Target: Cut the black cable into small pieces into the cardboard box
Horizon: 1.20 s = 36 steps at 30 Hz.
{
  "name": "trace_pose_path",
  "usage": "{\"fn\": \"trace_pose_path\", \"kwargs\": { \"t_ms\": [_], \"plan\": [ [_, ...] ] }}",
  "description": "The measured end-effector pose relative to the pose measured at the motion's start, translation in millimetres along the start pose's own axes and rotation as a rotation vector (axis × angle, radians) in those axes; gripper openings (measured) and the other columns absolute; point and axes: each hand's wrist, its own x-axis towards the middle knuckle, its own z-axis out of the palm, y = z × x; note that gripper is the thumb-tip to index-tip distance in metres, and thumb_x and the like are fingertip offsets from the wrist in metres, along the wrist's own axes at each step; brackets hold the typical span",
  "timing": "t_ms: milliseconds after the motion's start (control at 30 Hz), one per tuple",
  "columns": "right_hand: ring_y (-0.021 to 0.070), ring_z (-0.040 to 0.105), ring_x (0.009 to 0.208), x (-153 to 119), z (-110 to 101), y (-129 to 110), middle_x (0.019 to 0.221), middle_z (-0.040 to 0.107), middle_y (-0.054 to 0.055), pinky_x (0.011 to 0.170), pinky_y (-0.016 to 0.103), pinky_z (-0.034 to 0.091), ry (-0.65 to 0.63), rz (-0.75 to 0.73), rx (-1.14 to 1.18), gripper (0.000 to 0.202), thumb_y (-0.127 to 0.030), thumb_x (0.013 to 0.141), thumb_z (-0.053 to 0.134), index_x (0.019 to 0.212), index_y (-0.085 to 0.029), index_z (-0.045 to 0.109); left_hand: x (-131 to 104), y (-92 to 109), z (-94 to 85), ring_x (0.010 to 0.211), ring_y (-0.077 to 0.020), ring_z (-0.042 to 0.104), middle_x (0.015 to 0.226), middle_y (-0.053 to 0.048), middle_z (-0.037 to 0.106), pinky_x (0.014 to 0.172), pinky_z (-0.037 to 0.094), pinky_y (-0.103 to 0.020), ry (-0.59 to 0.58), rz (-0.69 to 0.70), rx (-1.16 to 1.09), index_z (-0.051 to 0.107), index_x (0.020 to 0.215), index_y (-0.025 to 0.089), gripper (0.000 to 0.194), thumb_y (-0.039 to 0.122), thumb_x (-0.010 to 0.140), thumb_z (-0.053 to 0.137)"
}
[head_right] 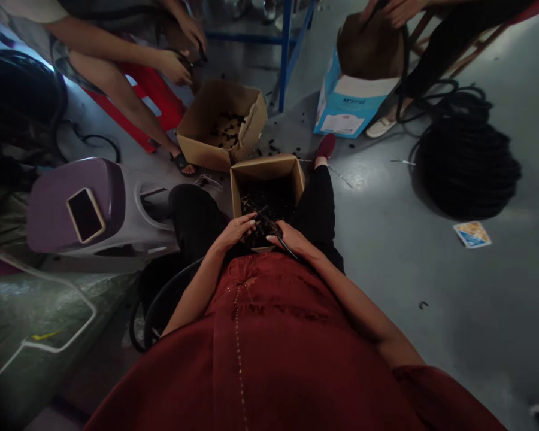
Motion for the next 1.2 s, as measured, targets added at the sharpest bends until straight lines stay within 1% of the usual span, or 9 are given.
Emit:
{"fn": "trace_pose_path", "kwargs": {
  "t_ms": [133, 300, 400, 533, 667, 833, 1067, 1200],
  "plan": [
    [0.0212, 0.056, 0.093, -0.4, -1.2, -1.1, 0.107, 0.058, 0.011, 0.077, 0.03, 0.042, -0.003, 0.001, -0.014, 0.049, -0.048, 0.079, 0.054, 0.115, -0.015, 0.046, -0.8, 0.6, 0.2, 0.059, -0.0064, 0.042, 0.074, 0.0, 0.054, 0.062, 0.035, -0.022, 0.012, -0.003, 0.002, 0.046, 0.13, 0.011, 0.054, 0.033, 0.082, 0.051],
    [0.0199, 0.056, 0.091, -1.8, -4.1, 2.9, 0.106, 0.058, 0.009, 0.077, 0.031, 0.042, -0.049, -0.034, 0.041, 0.049, -0.047, 0.078, 0.055, 0.115, -0.017, 0.045, -2.2, 2.8, -0.8, 0.059, -0.0067, 0.042, 0.073, 0.0, 0.054, 0.061, 0.035, -0.022, -0.025, 0.011, -0.018, 0.046, 0.13, 0.009, 0.055, 0.035, 0.081, 0.052],
    [0.0193, 0.056, 0.09, -2.4, -5.2, 5.7, 0.105, 0.057, 0.009, 0.076, 0.03, 0.043, -0.068, -0.067, 0.075, 0.052, -0.049, 0.078, 0.055, 0.117, -0.015, 0.043, -2.7, 3.6, -1.3, 0.059, -0.0067, 0.042, 0.072, 0.0, 0.053, 0.06, 0.035, -0.021, -0.042, 0.007, -0.028, 0.047, 0.13, 0.009, 0.055, 0.034, 0.081, 0.052],
    [0.019, 0.056, 0.088, -3.7, -6.3, 4.2, 0.105, 0.057, 0.011, 0.074, 0.028, 0.043, -0.087, -0.072, 0.109, 0.057, -0.05, 0.078, 0.054, 0.119, -0.012, 0.041, -2.6, 3.2, -1.4, 0.06, -0.0065, 0.042, 0.073, -0.001, 0.054, 0.061, 0.035, -0.021, -0.056, 0.0, -0.033, 0.047, 0.129, 0.01, 0.053, 0.034, 0.082, 0.051],
    [0.02, 0.056, 0.091, -4.1, -6.0, -1.0, 0.106, 0.057, 0.012, 0.077, 0.029, 0.043, -0.05, -0.062, 0.043, 0.053, -0.047, 0.079, 0.054, 0.117, -0.012, 0.043, -1.2, 0.8, -1.9, 0.06, -0.0067, 0.042, 0.074, -0.001, 0.055, 0.061, 0.035, -0.021, -0.061, 0.007, -0.022, 0.048, 0.128, 0.011, 0.053, 0.035, 0.082, 0.052],
    [0.0215, 0.054, 0.094, -2.7, -3.8, -3.0, 0.109, 0.056, 0.012, 0.079, 0.031, 0.042, 0.014, -0.055, -0.061, 0.048, -0.048, 0.079, 0.054, 0.113, -0.014, 0.047, 0.4, -2.8, -2.4, 0.061, -0.0068, 0.043, 0.074, -0.001, 0.055, 0.061, 0.036, -0.021, -0.033, 0.001, -0.023, 0.048, 0.129, 0.011, 0.053, 0.033, 0.082, 0.052],
    [0.0232, 0.053, 0.098, -3.1, -4.9, -3.3, 0.113, 0.054, 0.013, 0.082, 0.032, 0.042, 0.008, -0.077, -0.099, 0.054, -0.049, 0.079, 0.054, 0.118, -0.014, 0.045, 1.6, -5.9, -2.0, 0.061, -0.0066, 0.043, 0.079, -0.001, 0.059, 0.062, 0.037, -0.021, -0.007, -0.014, 0.001, 0.049, 0.129, 0.013, 0.052, 0.031, 0.081, 0.053],
    [0.0223, 0.054, 0.097, -1.0, -2.3, -0.8, 0.11, 0.056, 0.013, 0.081, 0.031, 0.042, 0.021, -0.074, -0.13, 0.046, -0.048, 0.082, 0.05, 0.115, -0.015, 0.046, 2.9, -8.4, -1.9, 0.061, -0.0068, 0.043, 0.078, -0.001, 0.059, 0.061, 0.037, -0.021, -0.001, -0.006, 0.014, 0.05, 0.128, 0.014, 0.051, 0.032, 0.081, 0.054]
  ]
}}
